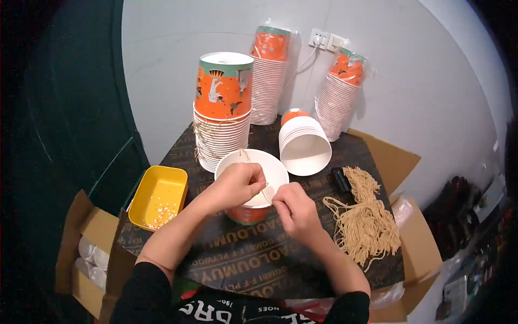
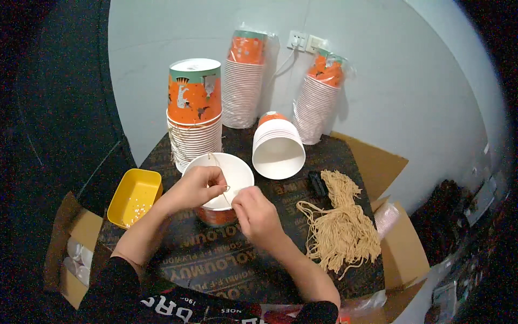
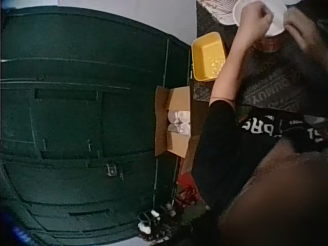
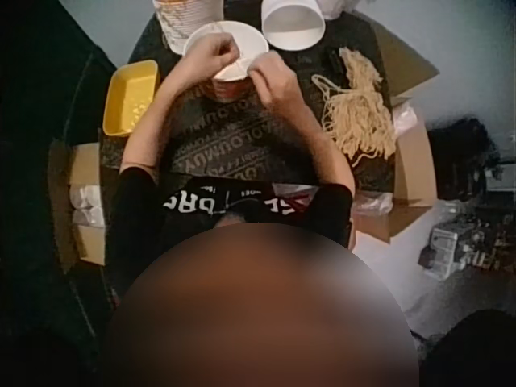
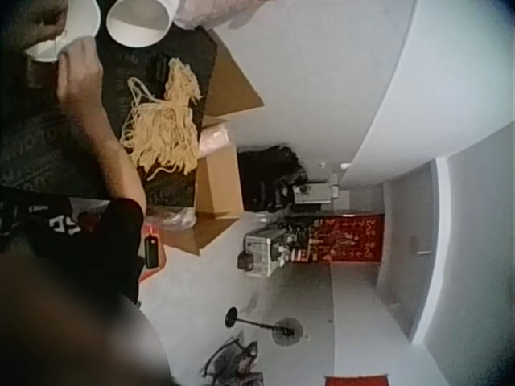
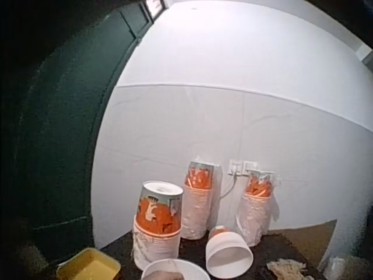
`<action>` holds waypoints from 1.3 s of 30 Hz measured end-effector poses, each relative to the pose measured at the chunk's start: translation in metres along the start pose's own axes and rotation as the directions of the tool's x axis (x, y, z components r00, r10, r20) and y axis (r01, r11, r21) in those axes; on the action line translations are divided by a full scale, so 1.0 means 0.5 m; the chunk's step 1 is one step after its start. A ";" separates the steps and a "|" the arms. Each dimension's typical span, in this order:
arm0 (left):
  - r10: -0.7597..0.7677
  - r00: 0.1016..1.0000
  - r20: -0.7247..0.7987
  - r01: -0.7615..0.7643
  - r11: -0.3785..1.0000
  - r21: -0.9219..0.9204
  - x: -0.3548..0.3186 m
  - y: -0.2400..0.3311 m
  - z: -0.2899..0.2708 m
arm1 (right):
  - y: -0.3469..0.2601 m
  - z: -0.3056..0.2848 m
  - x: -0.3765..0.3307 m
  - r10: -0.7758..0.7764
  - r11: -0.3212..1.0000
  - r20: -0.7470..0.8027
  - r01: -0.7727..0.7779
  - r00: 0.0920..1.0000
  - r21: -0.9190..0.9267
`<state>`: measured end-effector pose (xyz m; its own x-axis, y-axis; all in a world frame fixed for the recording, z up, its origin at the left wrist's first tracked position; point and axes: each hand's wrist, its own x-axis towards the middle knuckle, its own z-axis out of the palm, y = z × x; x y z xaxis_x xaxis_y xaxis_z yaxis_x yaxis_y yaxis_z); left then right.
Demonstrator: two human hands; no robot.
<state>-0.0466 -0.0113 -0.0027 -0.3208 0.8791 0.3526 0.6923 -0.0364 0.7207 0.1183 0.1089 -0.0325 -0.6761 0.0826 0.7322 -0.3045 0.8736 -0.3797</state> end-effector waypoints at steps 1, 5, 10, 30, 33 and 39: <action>0.002 1.000 0.006 -0.002 1.000 -0.002 -0.001 0.006 0.001 | -0.001 0.000 0.001 0.005 1.000 -0.003 -0.005 1.000 -0.002; 0.033 0.999 0.042 -0.033 0.999 -0.001 -0.021 0.025 0.002 | -0.007 0.010 0.004 -0.010 0.998 -0.102 0.016 0.995 0.063; 0.058 0.995 0.078 -0.056 0.998 -0.028 -0.019 0.036 0.010 | 0.003 0.018 -0.007 0.060 0.979 -0.032 -0.053 0.998 0.199; 0.107 0.958 0.265 -0.193 0.926 0.325 -0.036 0.048 -0.014 | 0.005 0.045 -0.022 0.139 0.976 -0.146 -0.111 0.979 0.187; 0.117 0.948 0.297 -0.209 0.931 0.300 -0.037 0.046 -0.017 | 0.006 0.055 -0.026 0.208 0.958 -0.162 -0.167 0.965 0.234; 0.041 0.941 0.336 -0.160 0.929 0.334 -0.037 0.048 -0.017 | 0.019 0.075 -0.044 0.398 0.873 -0.153 -0.322 0.905 0.366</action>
<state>-0.0296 -0.0327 0.0130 -0.0563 0.9855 0.1602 0.9103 -0.0152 0.4136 0.1051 0.0971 -0.0735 -0.6300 0.4955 0.5980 -0.2936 0.5609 -0.7741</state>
